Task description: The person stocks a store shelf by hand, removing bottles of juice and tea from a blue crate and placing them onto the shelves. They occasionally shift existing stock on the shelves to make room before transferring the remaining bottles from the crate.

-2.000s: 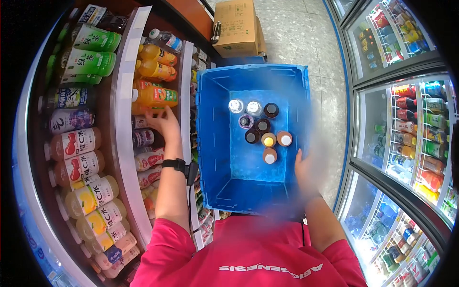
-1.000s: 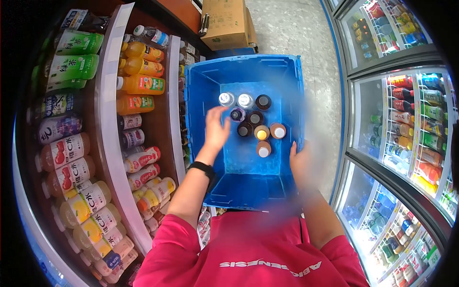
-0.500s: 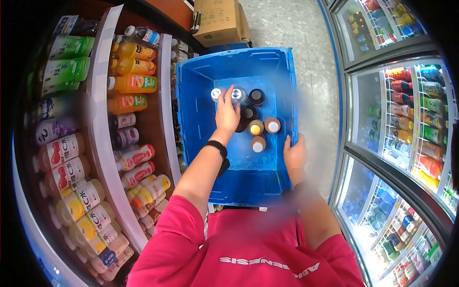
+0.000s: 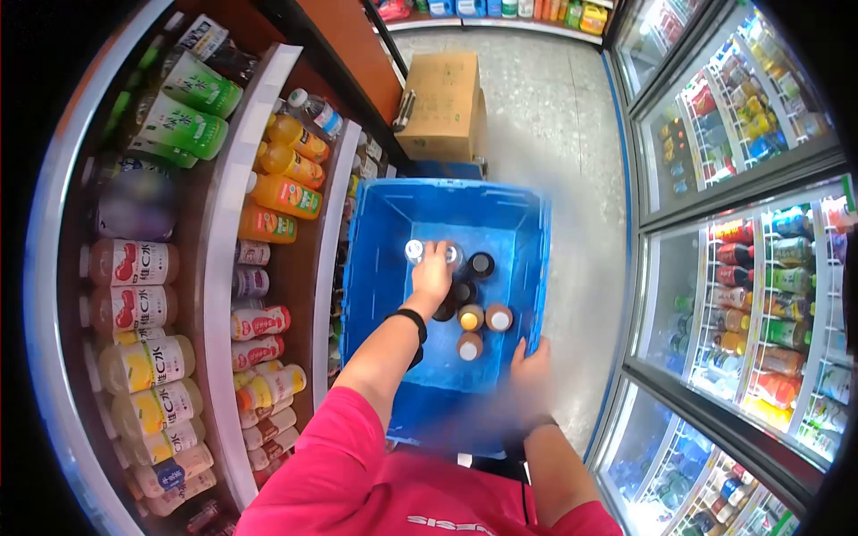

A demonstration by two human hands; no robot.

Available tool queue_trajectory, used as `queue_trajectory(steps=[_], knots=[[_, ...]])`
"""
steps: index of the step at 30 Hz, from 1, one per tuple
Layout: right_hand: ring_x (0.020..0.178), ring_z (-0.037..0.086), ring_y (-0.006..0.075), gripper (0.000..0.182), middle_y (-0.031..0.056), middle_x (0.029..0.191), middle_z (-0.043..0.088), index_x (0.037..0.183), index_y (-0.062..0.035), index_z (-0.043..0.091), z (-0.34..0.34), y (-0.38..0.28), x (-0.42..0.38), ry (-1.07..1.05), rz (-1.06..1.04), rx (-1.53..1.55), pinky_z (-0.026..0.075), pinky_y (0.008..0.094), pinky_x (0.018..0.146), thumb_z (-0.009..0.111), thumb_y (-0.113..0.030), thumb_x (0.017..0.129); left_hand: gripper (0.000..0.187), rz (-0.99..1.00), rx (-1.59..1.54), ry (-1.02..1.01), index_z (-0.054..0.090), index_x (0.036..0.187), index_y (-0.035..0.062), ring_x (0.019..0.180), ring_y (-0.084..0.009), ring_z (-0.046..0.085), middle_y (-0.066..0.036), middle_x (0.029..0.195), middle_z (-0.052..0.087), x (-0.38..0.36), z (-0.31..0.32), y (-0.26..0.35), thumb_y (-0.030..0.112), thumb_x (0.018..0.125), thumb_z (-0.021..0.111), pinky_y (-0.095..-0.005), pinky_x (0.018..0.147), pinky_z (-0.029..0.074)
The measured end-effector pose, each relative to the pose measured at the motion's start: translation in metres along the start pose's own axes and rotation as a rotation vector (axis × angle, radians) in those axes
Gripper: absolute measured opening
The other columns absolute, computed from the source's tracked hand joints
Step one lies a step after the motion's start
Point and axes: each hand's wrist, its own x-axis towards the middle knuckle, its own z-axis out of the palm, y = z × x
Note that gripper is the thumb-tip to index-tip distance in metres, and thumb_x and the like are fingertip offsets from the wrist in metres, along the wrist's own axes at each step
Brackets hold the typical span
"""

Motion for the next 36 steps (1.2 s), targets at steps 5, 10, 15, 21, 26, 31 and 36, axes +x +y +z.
queue_trajectory(steps=[5, 10, 15, 21, 26, 31, 36], knots=[[0.095, 0.060, 0.0424, 0.033, 0.0206, 0.104, 0.061, 0.110, -0.0021, 0.053, 0.004, 0.003, -0.002, -0.033, -0.041, 0.031, 0.049, 0.0499, 0.079, 0.058, -0.029, 0.092, 0.041, 0.238, -0.102, 0.256, 0.050, 0.126, 0.0107, 0.093, -0.0329, 0.063, -0.013, 0.120, 0.053, -0.022, -0.055, 0.028, 0.012, 0.087, 0.066, -0.0404, 0.077, 0.054], [0.098, 0.061, 0.0424, 0.035, 0.0219, 0.108, 0.062, 0.112, -0.0006, 0.053, 0.040, 0.050, 0.009, -0.122, -0.008, -0.100, 0.050, 0.0500, 0.080, 0.058, -0.029, 0.092, 0.044, 0.297, -0.281, 0.358, 0.048, 0.128, 0.0085, 0.087, -0.0298, 0.065, -0.014, 0.124, 0.052, -0.057, -0.170, 0.083, 0.008, 0.088, 0.066, -0.0372, 0.074, 0.055], [0.097, 0.061, 0.0424, 0.033, 0.0230, 0.105, 0.062, 0.112, 0.0000, 0.053, -0.007, -0.007, -0.002, -0.013, -0.004, -0.035, 0.050, 0.0501, 0.081, 0.060, -0.024, 0.090, 0.049, 0.483, -0.179, 0.671, 0.047, 0.129, 0.0027, 0.111, -0.0266, 0.056, -0.016, 0.127, 0.048, -0.104, -0.289, 0.116, -0.007, 0.084, 0.065, -0.0291, 0.075, 0.054], [0.102, 0.059, 0.0433, 0.038, 0.0249, 0.111, 0.060, 0.116, 0.0025, 0.050, -0.011, -0.010, -0.002, -0.062, 0.018, 0.002, 0.049, 0.0493, 0.086, 0.060, -0.024, 0.091, 0.049, 0.633, 0.291, 1.013, 0.048, 0.127, 0.0055, 0.106, -0.0369, 0.060, -0.017, 0.124, 0.054, -0.132, -0.374, 0.105, -0.002, 0.083, 0.068, -0.0396, 0.078, 0.056], [0.105, 0.058, 0.0436, 0.038, 0.0261, 0.114, 0.059, 0.117, 0.0019, 0.050, -0.008, -0.004, -0.002, -0.058, 0.023, -0.005, 0.049, 0.0495, 0.087, 0.057, -0.026, 0.093, 0.046, 0.448, 0.392, 1.106, 0.048, 0.129, 0.0032, 0.111, -0.0364, 0.057, -0.018, 0.126, 0.052, -0.137, -0.407, 0.085, 0.000, 0.086, 0.065, -0.0393, 0.088, 0.053], [0.105, 0.058, 0.0435, 0.038, 0.0260, 0.115, 0.059, 0.118, 0.0020, 0.049, -0.010, -0.006, -0.001, -0.089, 0.027, 0.003, 0.050, 0.0497, 0.086, 0.057, -0.025, 0.093, 0.044, 0.301, 0.443, 1.107, 0.047, 0.130, 0.0077, 0.102, -0.0386, 0.062, -0.017, 0.126, 0.053, -0.127, -0.420, 0.059, 0.006, 0.089, 0.063, -0.0425, 0.078, 0.055], [0.104, 0.059, 0.0436, 0.036, 0.0258, 0.115, 0.059, 0.116, 0.0021, 0.049, -0.014, -0.009, -0.002, -0.085, 0.015, -0.027, 0.050, 0.0500, 0.086, 0.057, -0.025, 0.093, 0.044, 0.332, 0.422, 1.160, 0.047, 0.132, 0.0039, 0.098, -0.0337, 0.063, -0.019, 0.116, 0.058, -0.108, -0.439, 0.040, 0.006, 0.091, 0.062, -0.0396, 0.081, 0.052]])
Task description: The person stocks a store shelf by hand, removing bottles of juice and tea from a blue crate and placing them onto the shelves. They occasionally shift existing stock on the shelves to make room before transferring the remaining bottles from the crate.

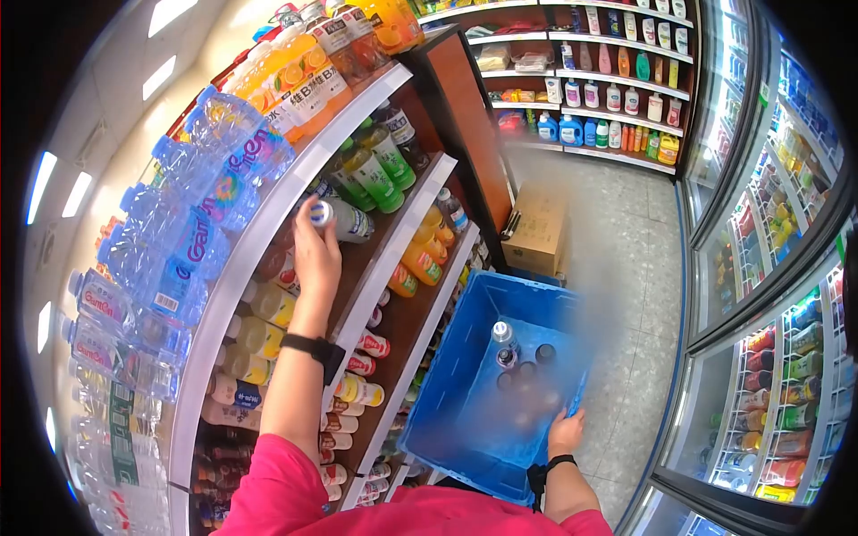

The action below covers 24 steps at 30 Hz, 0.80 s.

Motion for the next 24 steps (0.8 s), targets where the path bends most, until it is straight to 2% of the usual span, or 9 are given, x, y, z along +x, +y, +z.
queue_trajectory(steps=[2, 3, 8, 10, 16, 17, 20, 22, 24], knots=[[0.104, 0.059, 0.0436, 0.036, 0.0259, 0.115, 0.060, 0.116, 0.0023, 0.049, 0.001, -0.001, 0.000, 0.009, 0.017, 0.003, 0.050, 0.0495, 0.086, 0.057, -0.025, 0.093, 0.043, -0.216, -0.084, -0.054, 0.047, 0.131, 0.0007, 0.091, -0.0321, 0.065, -0.021, 0.105, 0.063, 0.012, 0.006, -0.009, 0.006, 0.092, 0.062, -0.0382, 0.078, 0.052], [0.104, 0.059, 0.0436, 0.036, 0.0259, 0.115, 0.060, 0.116, 0.0023, 0.049, 0.001, -0.002, 0.000, 0.008, 0.015, 0.004, 0.050, 0.0495, 0.086, 0.057, -0.025, 0.093, 0.040, -0.297, -0.111, -0.088, 0.048, 0.129, -0.0001, 0.101, -0.0398, 0.063, -0.024, 0.109, 0.064, 0.018, 0.008, -0.011, 0.017, 0.095, 0.059, -0.0455, 0.083, 0.050], [0.103, 0.059, 0.0443, 0.038, 0.0263, 0.114, 0.060, 0.118, 0.0020, 0.049, -0.004, -0.003, 0.000, -0.001, -0.007, 0.023, 0.049, 0.0495, 0.086, 0.057, -0.025, 0.093, 0.046, -0.388, 0.041, -0.053, 0.049, 0.131, -0.0011, 0.110, -0.0454, 0.057, -0.030, 0.120, 0.059, 0.039, 0.031, -0.030, 0.029, 0.096, 0.056, -0.0470, 0.092, 0.046], [0.102, 0.059, 0.0444, 0.038, 0.0263, 0.114, 0.060, 0.119, 0.0021, 0.049, -0.001, -0.002, 0.001, 0.006, 0.001, 0.017, 0.049, 0.0495, 0.086, 0.057, -0.025, 0.093, 0.052, -0.526, 0.123, -0.119, 0.045, 0.135, 0.0000, 0.116, -0.0463, 0.053, -0.031, 0.125, 0.056, 0.044, 0.046, -0.045, 0.028, 0.094, 0.058, -0.0460, 0.097, 0.043], [0.102, 0.060, 0.0446, 0.040, 0.0270, 0.114, 0.060, 0.120, 0.0033, 0.049, 0.004, 0.003, 0.001, 0.035, -0.016, 0.011, 0.049, 0.0496, 0.086, 0.057, -0.025, 0.092, 0.073, -0.440, -0.191, -0.225, 0.027, 0.150, 0.0074, 0.121, -0.0422, 0.053, -0.028, 0.134, 0.052, 0.023, 0.089, -0.105, 0.017, 0.087, 0.064, -0.0440, 0.100, 0.043], [0.102, 0.060, 0.0446, 0.041, 0.0273, 0.114, 0.060, 0.120, 0.0035, 0.050, 0.004, 0.003, 0.001, 0.048, -0.028, 0.011, 0.049, 0.0497, 0.087, 0.057, -0.025, 0.092, 0.083, -0.452, -0.172, -0.233, 0.019, 0.153, 0.0114, 0.115, -0.0402, 0.057, -0.026, 0.138, 0.049, 0.024, 0.078, -0.079, 0.009, 0.084, 0.065, -0.0434, 0.100, 0.044], [0.101, 0.060, 0.0447, 0.040, 0.0275, 0.114, 0.060, 0.119, 0.0037, 0.050, -0.001, 0.000, -0.001, 0.027, -0.031, 0.031, 0.049, 0.0499, 0.086, 0.058, -0.025, 0.092, 0.089, -0.566, -0.230, -0.231, 0.015, 0.154, 0.0136, 0.103, -0.0393, 0.060, -0.026, 0.139, 0.048, 0.020, 0.067, -0.038, 0.005, 0.082, 0.067, -0.0440, 0.097, 0.045], [0.101, 0.060, 0.0447, 0.040, 0.0274, 0.114, 0.060, 0.119, 0.0037, 0.050, -0.004, -0.002, -0.002, 0.027, -0.031, 0.026, 0.049, 0.0499, 0.086, 0.058, -0.025, 0.092, 0.092, -0.582, -0.304, -0.217, 0.014, 0.155, 0.0139, 0.105, -0.0359, 0.057, -0.026, 0.139, 0.045, 0.010, 0.073, -0.031, 0.003, 0.081, 0.067, -0.0424, 0.098, 0.044], [0.101, 0.060, 0.0447, 0.040, 0.0272, 0.113, 0.060, 0.119, 0.0038, 0.051, -0.003, -0.003, -0.002, 0.028, -0.031, 0.026, 0.049, 0.0499, 0.086, 0.058, -0.025, 0.092, 0.088, -0.447, -0.011, 0.016, 0.017, 0.153, 0.0131, 0.113, -0.0339, 0.051, -0.024, 0.133, 0.044, -0.005, 0.086, -0.029, 0.001, 0.080, 0.065, -0.0402, 0.099, 0.042]])
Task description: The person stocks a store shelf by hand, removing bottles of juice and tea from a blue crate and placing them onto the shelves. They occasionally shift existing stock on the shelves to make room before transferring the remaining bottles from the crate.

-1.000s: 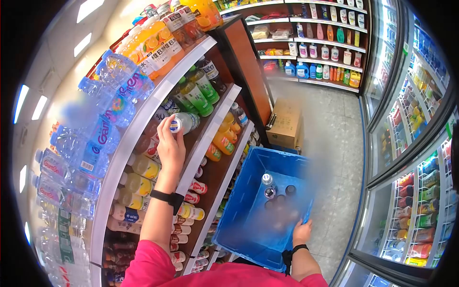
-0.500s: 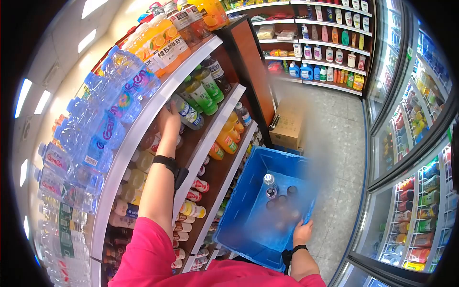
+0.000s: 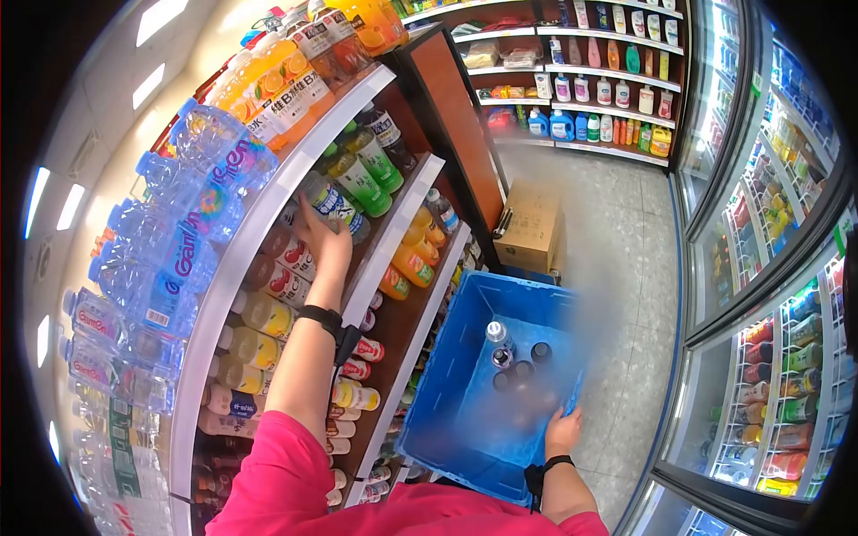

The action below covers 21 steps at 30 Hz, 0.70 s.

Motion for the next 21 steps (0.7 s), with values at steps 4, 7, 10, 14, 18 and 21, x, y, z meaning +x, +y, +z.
queue_trajectory(steps=[4, 7, 10, 14, 18, 21], knots=[[0.099, 0.061, 0.0416, 0.035, 0.0232, 0.108, 0.061, 0.114, 0.0012, 0.052, 0.005, 0.001, 0.001, 0.037, 0.011, -0.043, 0.051, 0.0492, 0.082, 0.059, -0.024, 0.091, 0.064, 0.187, -0.067, -0.199, 0.041, 0.139, 0.0053, 0.108, -0.0346, 0.050, -0.020, 0.118, 0.050, -0.017, -0.001, 0.006, 0.002, 0.080, 0.064, -0.0398, 0.097, 0.042], [0.098, 0.061, 0.0420, 0.035, 0.0236, 0.107, 0.061, 0.114, 0.0011, 0.051, 0.006, 0.003, 0.000, 0.036, 0.016, -0.056, 0.051, 0.0497, 0.081, 0.059, -0.025, 0.091, 0.052, -0.037, -0.178, -0.509, 0.049, 0.132, 0.0022, 0.106, -0.0325, 0.058, -0.018, 0.115, 0.060, -0.016, 0.037, -0.037, 0.010, 0.083, 0.065, -0.0403, 0.095, 0.046], [0.097, 0.061, 0.0423, 0.036, 0.0235, 0.107, 0.061, 0.114, 0.0010, 0.051, 0.009, 0.004, 0.002, 0.043, 0.009, -0.057, 0.051, 0.0499, 0.080, 0.059, -0.026, 0.091, 0.056, -0.254, -0.286, -0.680, 0.048, 0.134, 0.0020, 0.112, -0.0312, 0.061, -0.019, 0.125, 0.061, -0.008, 0.045, -0.055, 0.017, 0.084, 0.068, -0.0384, 0.096, 0.047], [0.096, 0.062, 0.0422, 0.036, 0.0231, 0.107, 0.061, 0.113, 0.0010, 0.051, 0.009, 0.007, 0.002, 0.037, 0.006, -0.055, 0.051, 0.0497, 0.080, 0.059, -0.027, 0.092, 0.057, -0.201, -0.096, -0.629, 0.047, 0.134, 0.0017, 0.110, -0.0268, 0.061, -0.017, 0.120, 0.064, 0.003, 0.057, -0.073, 0.016, 0.082, 0.068, -0.0346, 0.094, 0.048], [0.096, 0.062, 0.0422, 0.036, 0.0230, 0.106, 0.062, 0.112, 0.0006, 0.051, 0.010, 0.007, 0.003, 0.041, 0.017, -0.053, 0.051, 0.0497, 0.080, 0.059, -0.027, 0.091, 0.058, -0.341, -0.145, -0.638, 0.048, 0.132, 0.0006, 0.109, -0.0263, 0.061, -0.017, 0.119, 0.064, 0.017, 0.061, -0.085, 0.016, 0.081, 0.069, -0.0344, 0.093, 0.048], [0.096, 0.061, 0.0422, 0.035, 0.0230, 0.106, 0.061, 0.112, -0.0002, 0.051, 0.018, 0.015, 0.005, 0.023, 0.020, -0.053, 0.051, 0.0498, 0.079, 0.059, -0.028, 0.091, 0.059, -0.339, -0.024, -0.567, 0.049, 0.131, 0.0000, 0.106, -0.0306, 0.062, -0.018, 0.118, 0.063, 0.011, 0.067, -0.074, 0.017, 0.079, 0.069, -0.0374, 0.093, 0.049]])
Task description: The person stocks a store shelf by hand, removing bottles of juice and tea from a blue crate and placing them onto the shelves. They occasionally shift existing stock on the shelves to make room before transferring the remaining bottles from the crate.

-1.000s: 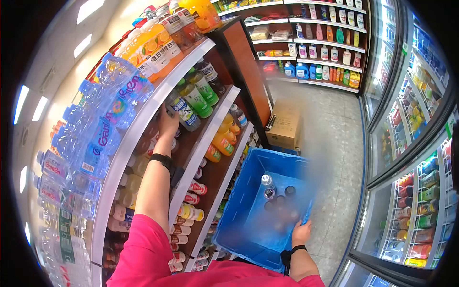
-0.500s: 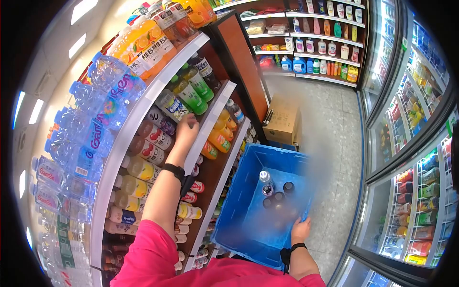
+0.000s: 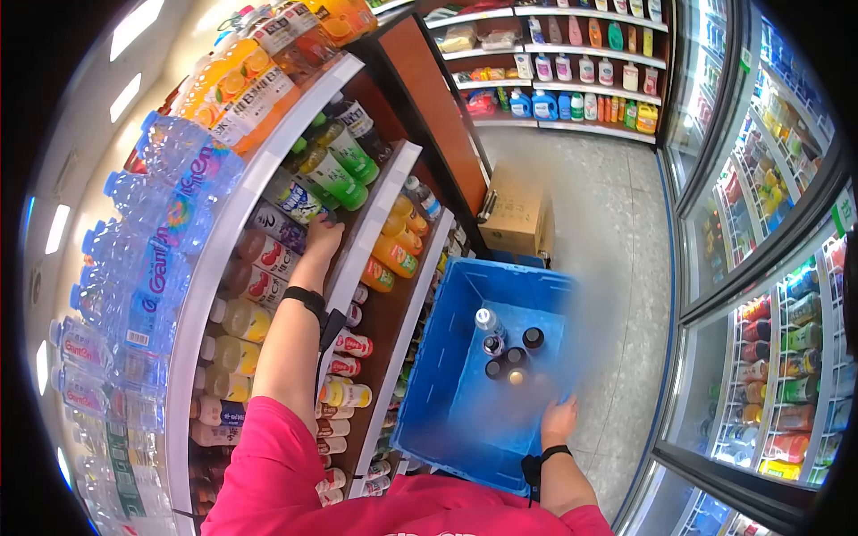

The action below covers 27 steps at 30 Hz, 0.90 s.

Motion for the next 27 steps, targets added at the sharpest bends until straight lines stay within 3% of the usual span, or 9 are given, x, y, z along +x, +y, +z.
queue_trajectory(steps=[1, 3, 5, 9, 11, 13, 16, 20, 27], knots=[[0.097, 0.061, 0.0422, 0.035, 0.0228, 0.106, 0.061, 0.112, -0.0007, 0.051, 0.005, 0.003, 0.001, -0.001, 0.015, 0.024, 0.051, 0.0499, 0.080, 0.059, -0.028, 0.091, 0.059, -0.003, 0.009, -0.020, 0.049, 0.131, 0.0000, 0.106, -0.0306, 0.062, -0.018, 0.118, 0.063, -0.008, 0.002, 0.008, 0.017, 0.079, 0.069, -0.0374, 0.093, 0.049], [0.098, 0.061, 0.0422, 0.034, 0.0226, 0.106, 0.061, 0.112, -0.0011, 0.051, 0.015, 0.015, 0.003, -0.008, 0.049, 0.031, 0.051, 0.0501, 0.080, 0.059, -0.028, 0.092, 0.056, 0.221, 0.244, 0.186, 0.051, 0.128, -0.0001, 0.109, -0.0355, 0.058, -0.019, 0.117, 0.061, -0.037, 0.002, 0.041, 0.015, 0.077, 0.069, -0.0417, 0.096, 0.045], [0.098, 0.061, 0.0420, 0.033, 0.0219, 0.106, 0.062, 0.111, -0.0022, 0.052, 0.024, 0.025, 0.006, -0.102, 0.052, 0.002, 0.051, 0.0505, 0.079, 0.058, -0.028, 0.092, 0.042, 0.599, 0.089, 0.352, 0.056, 0.118, 0.0006, 0.114, -0.0345, 0.051, -0.019, 0.115, 0.058, -0.069, 0.012, 0.064, 0.009, 0.078, 0.065, -0.0442, 0.098, 0.039], [0.096, 0.061, 0.0417, 0.032, 0.0206, 0.104, 0.062, 0.110, -0.0038, 0.052, 0.027, 0.023, 0.003, -0.065, 0.045, -0.037, 0.051, 0.0511, 0.078, 0.058, -0.029, 0.092, 0.028, 0.854, -0.005, 0.019, 0.060, 0.110, 0.0015, 0.107, -0.0358, 0.053, -0.018, 0.109, 0.060, -0.145, 0.061, 0.099, 0.006, 0.082, 0.063, -0.0448, 0.091, 0.043], [0.095, 0.062, 0.0413, 0.033, 0.0197, 0.104, 0.063, 0.110, -0.0053, 0.053, 0.024, 0.022, 0.004, -0.060, 0.017, -0.090, 0.051, 0.0513, 0.077, 0.059, -0.031, 0.091, 0.023, 0.853, 0.009, -0.254, 0.062, 0.106, 0.0049, 0.104, -0.0376, 0.054, -0.018, 0.107, 0.060, -0.180, 0.099, 0.086, 0.007, 0.084, 0.063, -0.0444, 0.092, 0.044], [0.094, 0.062, 0.0411, 0.032, 0.0194, 0.104, 0.063, 0.110, -0.0056, 0.053, 0.014, 0.013, 0.001, -0.010, 0.011, -0.059, 0.051, 0.0511, 0.077, 0.059, -0.031, 0.091, 0.027, 0.704, 0.052, -0.557, 0.061, 0.112, 0.0089, 0.108, -0.0384, 0.055, -0.018, 0.110, 0.060, -0.201, 0.154, 0.041, 0.013, 0.086, 0.064, -0.0441, 0.096, 0.044], [0.093, 0.062, 0.0409, 0.033, 0.0190, 0.103, 0.063, 0.110, -0.0058, 0.053, -0.010, -0.008, -0.003, 0.015, 0.022, -0.031, 0.051, 0.0509, 0.076, 0.059, -0.032, 0.091, 0.043, 0.378, 0.318, -0.757, 0.052, 0.131, 0.0181, 0.117, -0.0378, 0.054, -0.019, 0.120, 0.056, -0.228, 0.209, -0.001, 0.029, 0.091, 0.062, -0.0451, 0.097, 0.047], [0.094, 0.062, 0.0406, 0.034, 0.0190, 0.103, 0.062, 0.112, -0.0054, 0.054, -0.003, -0.004, 0.000, -0.041, 0.064, 0.054, 0.051, 0.0500, 0.077, 0.058, -0.031, 0.091, 0.053, 0.197, 0.520, -0.849, 0.041, 0.140, 0.0246, 0.114, -0.0392, 0.057, -0.019, 0.127, 0.052, -0.238, 0.261, -0.028, 0.036, 0.092, 0.061, -0.0479, 0.094, 0.049], [0.097, 0.061, 0.0400, 0.034, 0.0187, 0.105, 0.062, 0.113, -0.0045, 0.054, -0.004, -0.007, -0.002, -0.001, 0.033, 0.024, 0.051, 0.0479, 0.080, 0.059, -0.030, 0.091, 0.043, 0.150, 0.395, -0.794, 0.045, 0.125, 0.0184, 0.100, -0.0406, 0.065, -0.021, 0.113, 0.062, -0.239, 0.311, -0.055, 0.037, 0.090, 0.064, -0.0503, 0.082, 0.052]])
